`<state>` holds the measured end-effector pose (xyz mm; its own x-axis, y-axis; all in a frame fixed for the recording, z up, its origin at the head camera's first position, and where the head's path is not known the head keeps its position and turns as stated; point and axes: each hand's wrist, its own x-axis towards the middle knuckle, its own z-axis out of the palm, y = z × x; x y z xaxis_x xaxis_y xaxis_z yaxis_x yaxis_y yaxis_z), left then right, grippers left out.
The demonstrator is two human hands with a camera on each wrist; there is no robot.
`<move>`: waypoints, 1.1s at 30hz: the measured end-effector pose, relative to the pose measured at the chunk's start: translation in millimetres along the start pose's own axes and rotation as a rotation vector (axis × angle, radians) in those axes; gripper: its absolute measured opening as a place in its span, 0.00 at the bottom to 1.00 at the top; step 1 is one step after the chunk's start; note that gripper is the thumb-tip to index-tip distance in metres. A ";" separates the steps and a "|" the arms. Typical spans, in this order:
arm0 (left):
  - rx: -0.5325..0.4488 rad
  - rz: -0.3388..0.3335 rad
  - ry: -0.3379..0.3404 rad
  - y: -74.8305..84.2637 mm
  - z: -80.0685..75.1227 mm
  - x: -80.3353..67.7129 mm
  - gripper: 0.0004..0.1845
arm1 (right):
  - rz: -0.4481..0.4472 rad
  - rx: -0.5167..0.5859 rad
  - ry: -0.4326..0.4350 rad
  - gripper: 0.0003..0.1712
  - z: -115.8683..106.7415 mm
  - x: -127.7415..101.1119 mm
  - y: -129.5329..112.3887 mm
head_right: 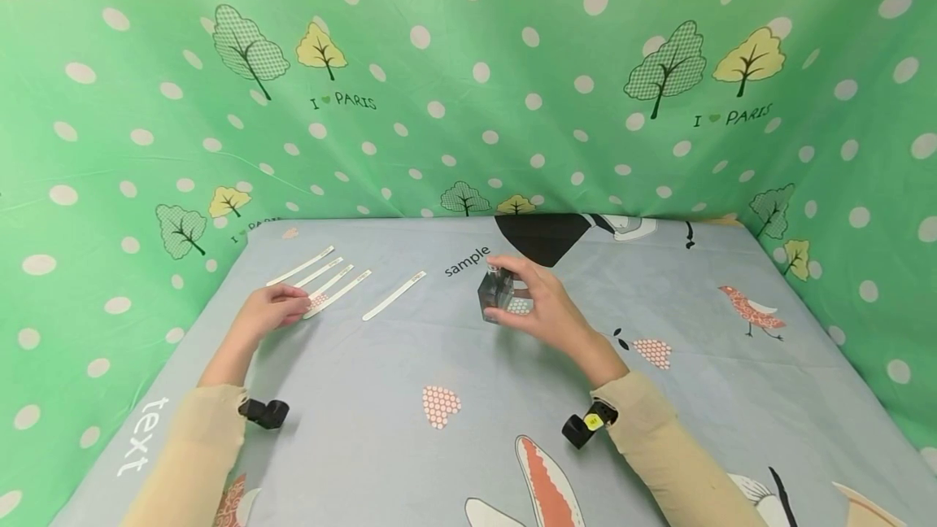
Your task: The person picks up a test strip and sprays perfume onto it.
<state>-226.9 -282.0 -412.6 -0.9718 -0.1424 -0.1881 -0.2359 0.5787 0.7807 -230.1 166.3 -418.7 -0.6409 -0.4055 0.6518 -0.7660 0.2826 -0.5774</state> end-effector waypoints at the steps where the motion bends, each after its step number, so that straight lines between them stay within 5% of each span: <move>1: -0.001 0.001 0.006 -0.4 -0.5 -0.4 0.19 | 0.000 -0.001 0.001 0.44 0.0 -0.1 0.1; 33: 0.013 -0.057 0.038 -18.3 -2.7 4.2 0.22 | -0.003 -0.005 -0.011 0.45 3.0 -2.0 3.8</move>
<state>-226.7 -295.4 -426.0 -0.9561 -0.2058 -0.2087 -0.2908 0.5790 0.7617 -231.6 165.5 -423.7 -0.6379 -0.4157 0.6482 -0.7682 0.2853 -0.5730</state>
